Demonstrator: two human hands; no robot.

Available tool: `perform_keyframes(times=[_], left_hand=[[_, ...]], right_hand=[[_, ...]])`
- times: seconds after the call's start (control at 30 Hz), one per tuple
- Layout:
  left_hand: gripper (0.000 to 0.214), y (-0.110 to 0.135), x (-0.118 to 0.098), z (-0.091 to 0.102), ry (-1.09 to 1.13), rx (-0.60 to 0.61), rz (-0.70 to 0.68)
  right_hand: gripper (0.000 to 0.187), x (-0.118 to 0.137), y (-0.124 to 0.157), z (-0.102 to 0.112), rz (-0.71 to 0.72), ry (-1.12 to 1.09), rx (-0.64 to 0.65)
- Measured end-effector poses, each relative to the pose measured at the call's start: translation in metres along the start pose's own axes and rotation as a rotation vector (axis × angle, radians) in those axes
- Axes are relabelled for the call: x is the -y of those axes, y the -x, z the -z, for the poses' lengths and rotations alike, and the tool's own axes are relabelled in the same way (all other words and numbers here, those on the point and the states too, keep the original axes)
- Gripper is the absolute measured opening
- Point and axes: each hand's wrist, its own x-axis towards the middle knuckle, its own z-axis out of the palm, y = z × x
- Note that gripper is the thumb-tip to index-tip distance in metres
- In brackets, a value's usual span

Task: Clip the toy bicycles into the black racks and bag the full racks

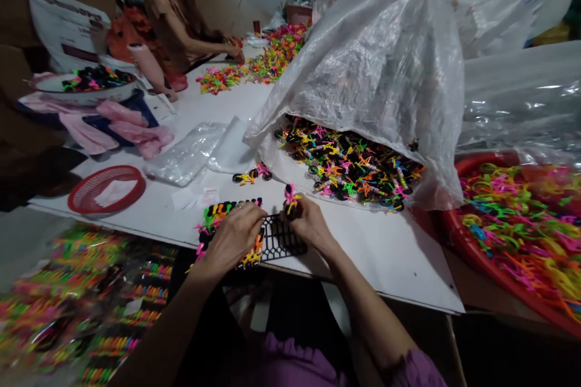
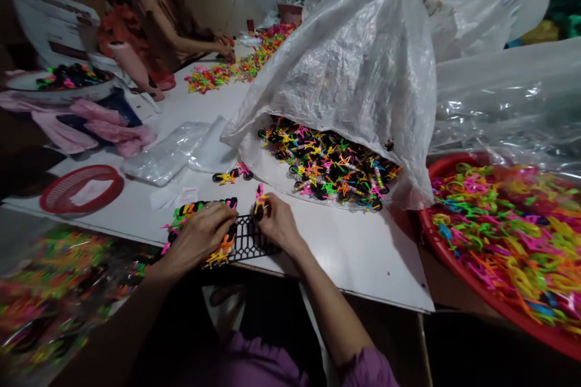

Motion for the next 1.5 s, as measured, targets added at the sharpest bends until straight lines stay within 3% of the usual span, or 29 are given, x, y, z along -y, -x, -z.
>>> perform_keyframes(times=[0.13, 0.23, 0.37, 0.57, 0.7, 0.93, 1.17, 1.27, 1.33, 1.37, 1.4, 1.5], left_hand=[[0.016, -0.001, 0.0, -0.001, 0.039, 0.023, 0.03], [0.02, -0.001, -0.003, 0.001, 0.053, -0.003, 0.049], [0.037, -0.001, -0.005, 0.0, 0.055, -0.028, 0.056], [0.024, -0.005, 0.005, -0.008, -0.015, -0.04, 0.017], [0.025, -0.005, 0.008, -0.011, -0.021, -0.023, 0.005], [0.026, -0.003, -0.007, -0.012, 0.027, -0.042, -0.01], [0.024, -0.007, -0.005, -0.013, -0.005, -0.061, -0.022], [0.027, -0.007, -0.001, -0.014, -0.039, -0.063, -0.062], [0.028, -0.007, 0.002, -0.016, -0.045, -0.086, -0.093], [0.028, -0.006, 0.003, -0.017, -0.047, -0.099, -0.11], [0.028, -0.006, 0.004, -0.018, -0.05, -0.111, -0.125], [0.027, -0.005, 0.007, -0.02, -0.069, -0.122, -0.135]], right_hand=[[0.008, 0.003, 0.014, -0.032, -0.019, -0.078, 0.019], [0.014, 0.004, 0.013, -0.042, 0.044, -0.076, 0.009], [0.02, 0.006, 0.011, -0.045, 0.131, 0.132, 0.097], [0.03, 0.012, -0.003, -0.047, 0.172, 0.404, 0.182], [0.017, 0.008, -0.011, -0.04, 0.259, 0.406, 0.254], [0.015, -0.003, 0.005, -0.031, 0.249, 0.389, 0.168], [0.026, 0.008, 0.006, -0.046, 0.193, 0.491, 0.165], [0.021, 0.003, -0.005, -0.022, 0.273, 0.373, 0.276], [0.02, -0.008, -0.019, 0.016, 0.31, 0.285, 0.297], [0.021, -0.014, -0.027, 0.039, 0.271, 0.31, 0.235], [0.023, -0.021, -0.036, 0.063, 0.17, 0.405, 0.125], [0.028, -0.039, -0.064, 0.119, -0.001, 0.814, 0.02]])
